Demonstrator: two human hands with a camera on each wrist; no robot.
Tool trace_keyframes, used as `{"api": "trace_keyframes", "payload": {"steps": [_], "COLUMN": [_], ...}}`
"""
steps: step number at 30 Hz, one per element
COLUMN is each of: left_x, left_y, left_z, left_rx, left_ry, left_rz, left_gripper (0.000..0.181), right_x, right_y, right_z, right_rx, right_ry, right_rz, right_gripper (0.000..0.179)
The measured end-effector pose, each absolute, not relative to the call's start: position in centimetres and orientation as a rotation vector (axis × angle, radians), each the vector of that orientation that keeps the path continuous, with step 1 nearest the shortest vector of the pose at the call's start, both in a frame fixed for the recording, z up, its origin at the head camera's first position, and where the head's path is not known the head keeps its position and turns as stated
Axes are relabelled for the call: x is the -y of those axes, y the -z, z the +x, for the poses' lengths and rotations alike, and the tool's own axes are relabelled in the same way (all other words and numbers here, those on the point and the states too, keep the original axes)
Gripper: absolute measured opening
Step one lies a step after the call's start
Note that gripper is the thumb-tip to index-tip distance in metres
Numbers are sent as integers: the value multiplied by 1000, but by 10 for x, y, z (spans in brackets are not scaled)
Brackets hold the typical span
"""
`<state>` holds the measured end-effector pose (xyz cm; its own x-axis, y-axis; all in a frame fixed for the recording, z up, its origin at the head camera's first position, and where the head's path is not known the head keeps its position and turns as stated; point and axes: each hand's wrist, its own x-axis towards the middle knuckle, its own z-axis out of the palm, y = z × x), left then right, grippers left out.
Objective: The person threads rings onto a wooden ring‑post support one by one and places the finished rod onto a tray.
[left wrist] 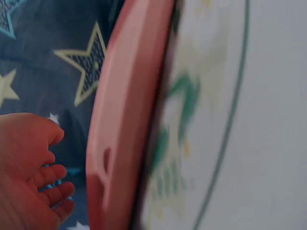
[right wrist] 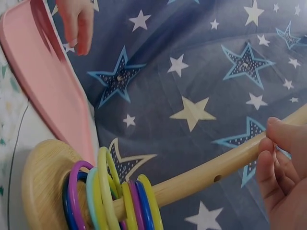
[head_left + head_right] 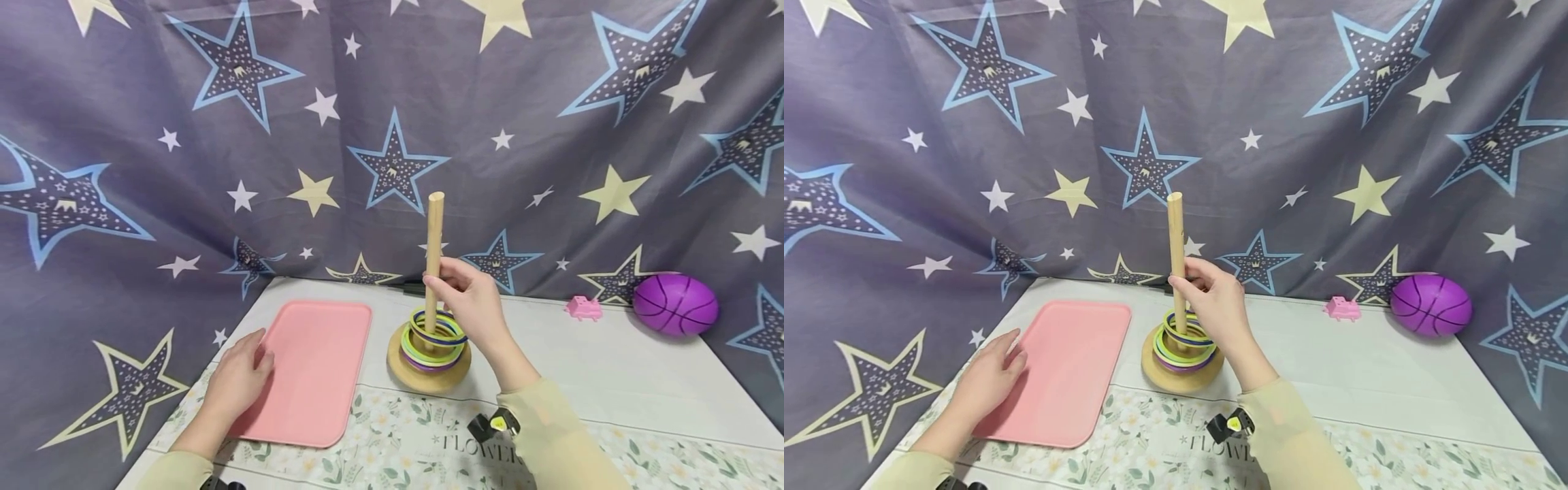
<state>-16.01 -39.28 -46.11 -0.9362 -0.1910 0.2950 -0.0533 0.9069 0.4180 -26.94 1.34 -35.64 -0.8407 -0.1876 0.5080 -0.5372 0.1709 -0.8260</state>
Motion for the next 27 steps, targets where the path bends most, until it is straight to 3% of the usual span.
{"api": "trace_keyframes", "payload": {"steps": [6,11,16,27], "left_x": [421,433,436,423], "left_y": [474,475,473,476], "left_z": [-160,-161,-162,-172], "left_rx": [2792,2836,2864,2829], "left_ry": [512,513,532,570], "left_rz": [253,263,268,225], "left_gripper": [56,43,33,30], "right_x": [4,17,28,61], "right_y": [345,336,330,327], "right_z": [-267,-265,-264,-271], "right_rx": [2126,2110,2079,1998], "right_ry": [-1755,-1774,-1837,-1910], "right_rz": [768,771,781,809], "right_gripper": [27,29,31,26]}}
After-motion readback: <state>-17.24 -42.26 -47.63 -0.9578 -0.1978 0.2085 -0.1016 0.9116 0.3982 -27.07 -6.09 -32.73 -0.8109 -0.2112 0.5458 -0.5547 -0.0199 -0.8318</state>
